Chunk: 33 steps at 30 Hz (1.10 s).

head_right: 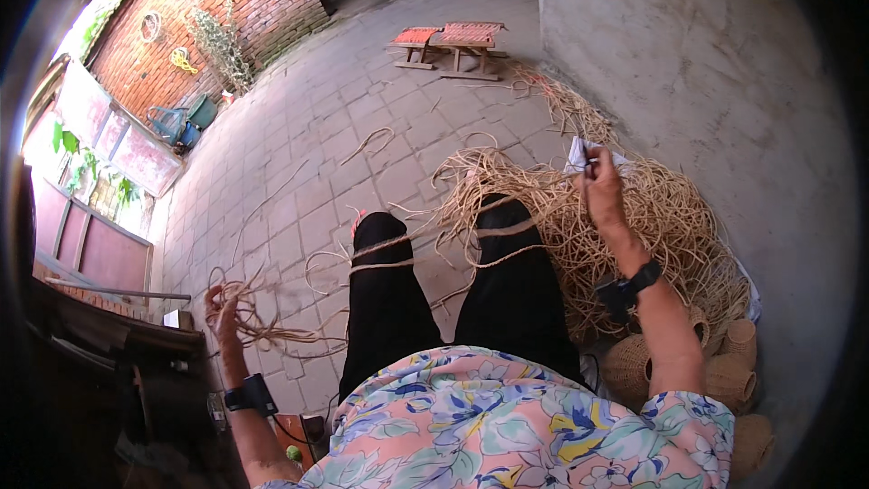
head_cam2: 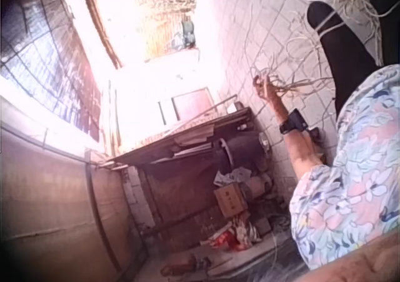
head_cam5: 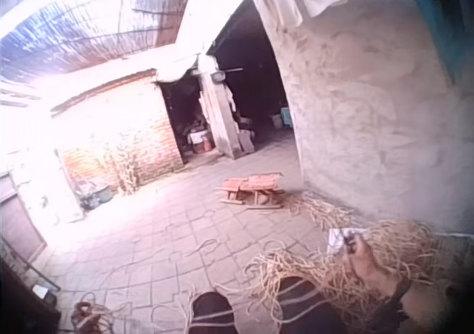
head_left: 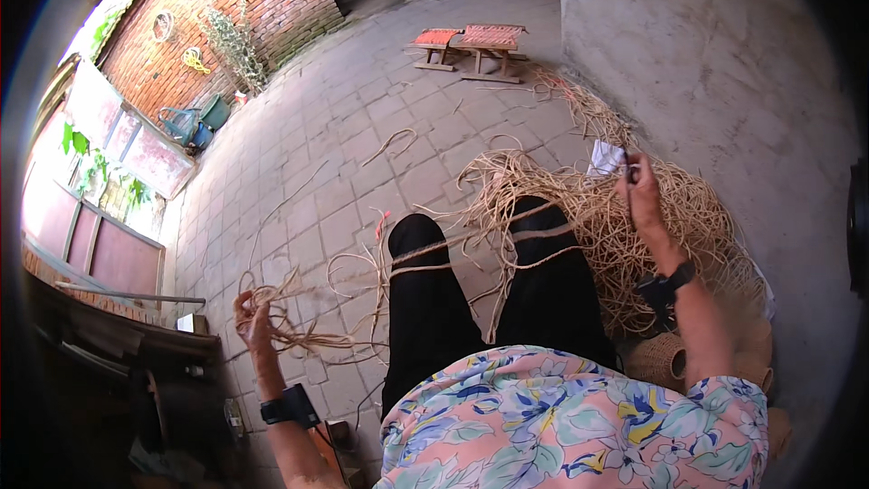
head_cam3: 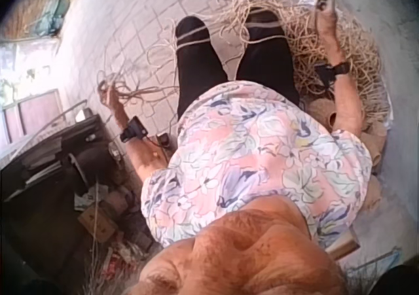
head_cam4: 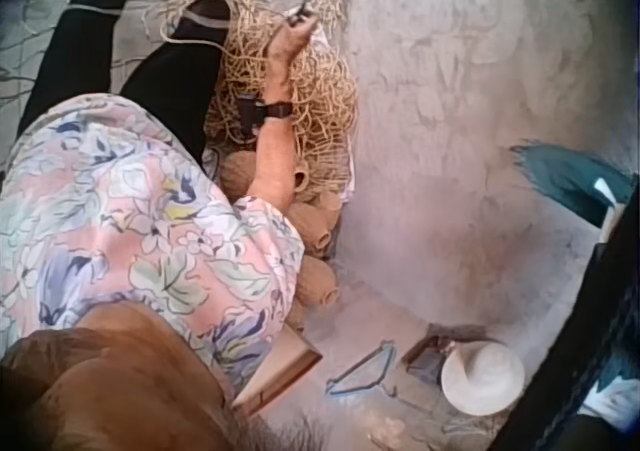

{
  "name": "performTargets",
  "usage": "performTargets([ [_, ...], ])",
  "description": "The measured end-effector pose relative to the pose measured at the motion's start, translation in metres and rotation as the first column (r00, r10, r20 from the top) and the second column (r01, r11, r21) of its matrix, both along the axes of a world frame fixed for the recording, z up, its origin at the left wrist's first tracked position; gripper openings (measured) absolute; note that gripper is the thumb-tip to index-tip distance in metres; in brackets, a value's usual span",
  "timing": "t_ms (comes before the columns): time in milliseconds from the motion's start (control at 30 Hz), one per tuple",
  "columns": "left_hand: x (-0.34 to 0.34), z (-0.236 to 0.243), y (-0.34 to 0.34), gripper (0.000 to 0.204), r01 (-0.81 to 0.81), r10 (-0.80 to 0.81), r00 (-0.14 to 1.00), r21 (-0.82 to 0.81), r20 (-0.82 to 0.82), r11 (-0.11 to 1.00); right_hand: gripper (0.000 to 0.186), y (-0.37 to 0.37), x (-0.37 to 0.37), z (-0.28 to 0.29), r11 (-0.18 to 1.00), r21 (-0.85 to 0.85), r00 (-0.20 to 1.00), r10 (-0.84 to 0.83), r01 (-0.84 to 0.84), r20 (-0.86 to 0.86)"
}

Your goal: Trimming and organizing long dried plant fibers using scissors in a courtyard.

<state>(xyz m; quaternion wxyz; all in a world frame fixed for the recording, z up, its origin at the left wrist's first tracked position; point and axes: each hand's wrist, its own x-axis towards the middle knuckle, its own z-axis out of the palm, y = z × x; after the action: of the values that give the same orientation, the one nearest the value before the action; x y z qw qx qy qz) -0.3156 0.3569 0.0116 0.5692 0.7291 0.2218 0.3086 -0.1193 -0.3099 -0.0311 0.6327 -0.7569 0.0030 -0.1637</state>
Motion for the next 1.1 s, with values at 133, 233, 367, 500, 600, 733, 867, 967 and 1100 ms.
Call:
performTargets([
  [133, -0.014, 0.002, 0.017, 0.033, 0.010, -0.011, 1.000, 0.039, 0.007, 0.999, 0.030, -0.056, 0.016, 0.004, 0.925, -0.277, 0.962, -0.224, 0.261, 0.159],
  [233, -0.024, 0.010, 0.020, 0.037, 0.055, -0.046, 0.989, 0.065, -0.140, 0.996, 0.026, -0.112, 0.028, 0.010, 0.833, -0.323, 0.893, -0.425, 0.449, 0.146],
  [367, -0.029, 0.012, 0.016, 0.049, 0.115, -0.065, 0.823, 0.053, -0.564, 0.992, 0.031, -0.216, 0.053, 0.018, 0.695, -0.323, 0.766, -0.594, 0.643, 0.247],
  [500, 0.020, 0.010, -0.037, 0.038, 0.153, 0.254, 0.899, 0.800, -0.356, 0.580, 0.038, -0.316, 0.045, 0.040, 0.615, -0.328, 0.693, -0.680, 0.717, 0.239],
  [600, 0.047, 0.026, -0.140, 0.023, 0.338, -0.207, 0.938, 0.592, -0.279, 0.732, 0.027, -0.317, 0.030, 0.044, 0.668, -0.096, 0.674, -0.718, 0.738, 0.175],
  [733, 0.053, 0.040, -0.250, 0.036, 0.483, -0.419, 0.845, 0.813, -0.334, 0.326, 0.023, -0.365, 0.017, 0.033, 0.610, -0.130, 0.624, -0.767, 0.782, 0.150],
  [867, 0.069, 0.018, -0.262, 0.029, 0.482, -0.382, 0.836, 0.859, -0.393, 0.172, 0.026, -0.377, -0.006, 0.011, 0.573, -0.202, 0.579, -0.814, 0.794, -0.034],
  [967, 0.076, -0.006, -0.243, 0.019, 0.591, -0.312, 0.786, 0.796, -0.534, 0.127, 0.026, -0.340, -0.015, -0.011, 0.149, -0.858, 0.659, -0.707, 0.492, 0.255],
  [1100, 0.075, -0.003, -0.249, 0.013, 0.519, -0.421, 0.813, 0.829, -0.402, 0.210, 0.037, -0.175, -0.016, 0.002, 0.616, -0.734, 0.892, -0.450, 0.286, -0.030],
])
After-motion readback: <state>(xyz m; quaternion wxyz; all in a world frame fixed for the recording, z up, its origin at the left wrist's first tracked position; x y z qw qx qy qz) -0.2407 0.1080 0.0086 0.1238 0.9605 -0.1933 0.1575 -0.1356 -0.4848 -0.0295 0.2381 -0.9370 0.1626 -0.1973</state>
